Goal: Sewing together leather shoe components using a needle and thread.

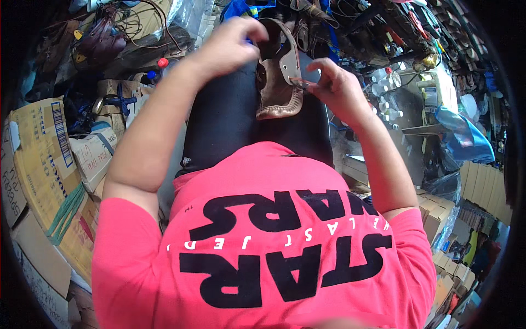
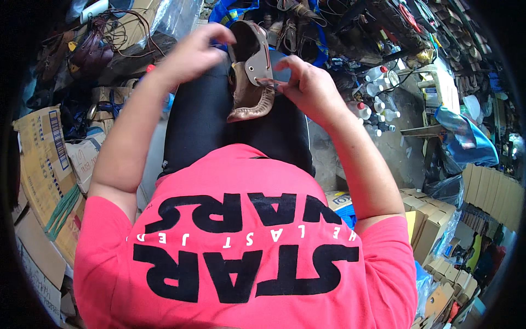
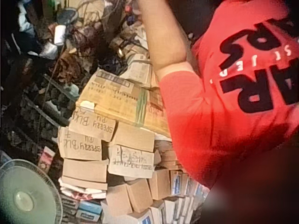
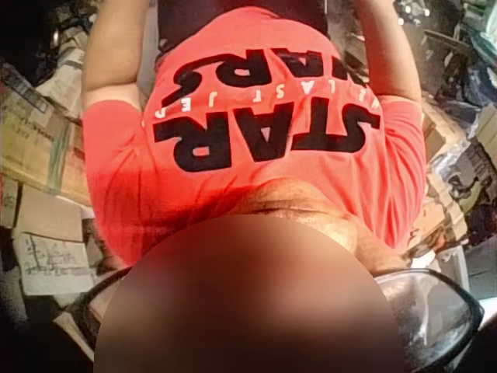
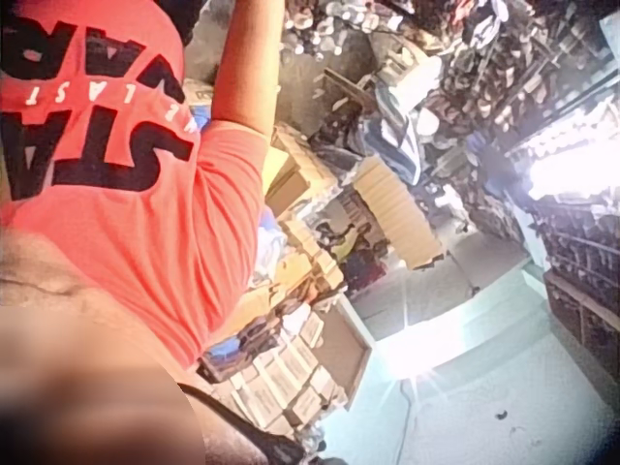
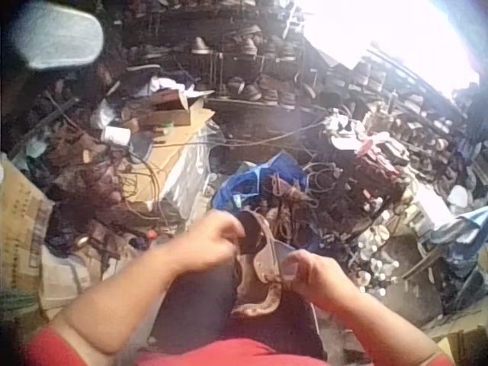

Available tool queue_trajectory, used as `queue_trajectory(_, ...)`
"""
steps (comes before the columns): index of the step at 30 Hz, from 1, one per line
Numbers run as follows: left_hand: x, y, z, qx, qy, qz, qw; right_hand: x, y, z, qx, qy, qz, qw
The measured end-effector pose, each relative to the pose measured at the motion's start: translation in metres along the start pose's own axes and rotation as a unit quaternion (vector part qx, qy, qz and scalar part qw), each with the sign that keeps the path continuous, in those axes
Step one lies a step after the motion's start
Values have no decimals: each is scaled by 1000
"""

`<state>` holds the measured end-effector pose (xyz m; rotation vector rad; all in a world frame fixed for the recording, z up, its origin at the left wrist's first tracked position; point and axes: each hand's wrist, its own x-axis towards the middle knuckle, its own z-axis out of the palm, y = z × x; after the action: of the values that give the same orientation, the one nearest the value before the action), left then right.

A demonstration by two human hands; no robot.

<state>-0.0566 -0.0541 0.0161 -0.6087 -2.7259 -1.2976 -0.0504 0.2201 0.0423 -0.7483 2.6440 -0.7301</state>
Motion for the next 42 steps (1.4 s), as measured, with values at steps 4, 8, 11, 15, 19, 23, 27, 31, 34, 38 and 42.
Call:
queue_trajectory(4,-42,-43,-130,-58,101,-158,980,6,-21,-14,-120,-11,-186,975)
queue_trajectory(8,-68,-55,-162,330,185,-163,911,15,-16,-13,-134,-38,-194,971)
queue_trajectory(11,-67,-16,-81,231,128,-113,958,6,-21,-13,-8,-53,-100,994)
queue_trajectory(15,-79,44,2,40,95,-7,995,5,-9,-5,98,-26,-59,993)
queue_trajectory(19,-73,50,35,67,55,-38,995,9,14,2,168,-21,-55,984)
queue_trajectory(23,-70,42,47,121,56,-33,991,8,19,7,196,-12,-76,978)
queue_trajectory(27,-73,46,53,168,53,-44,983,0,6,8,143,31,-54,988)
queue_trajectory(31,-78,52,53,135,64,-63,987,-9,-18,7,35,80,-61,994)
queue_trajectory(34,-77,55,55,138,60,-62,987,-13,0,20,8,139,-107,984)
queue_trajectory(38,-72,55,58,145,50,-81,985,-15,2,22,-92,213,-214,949)
queue_trajectory(42,-74,52,61,147,108,-60,981,-16,3,16,-130,209,-236,940)
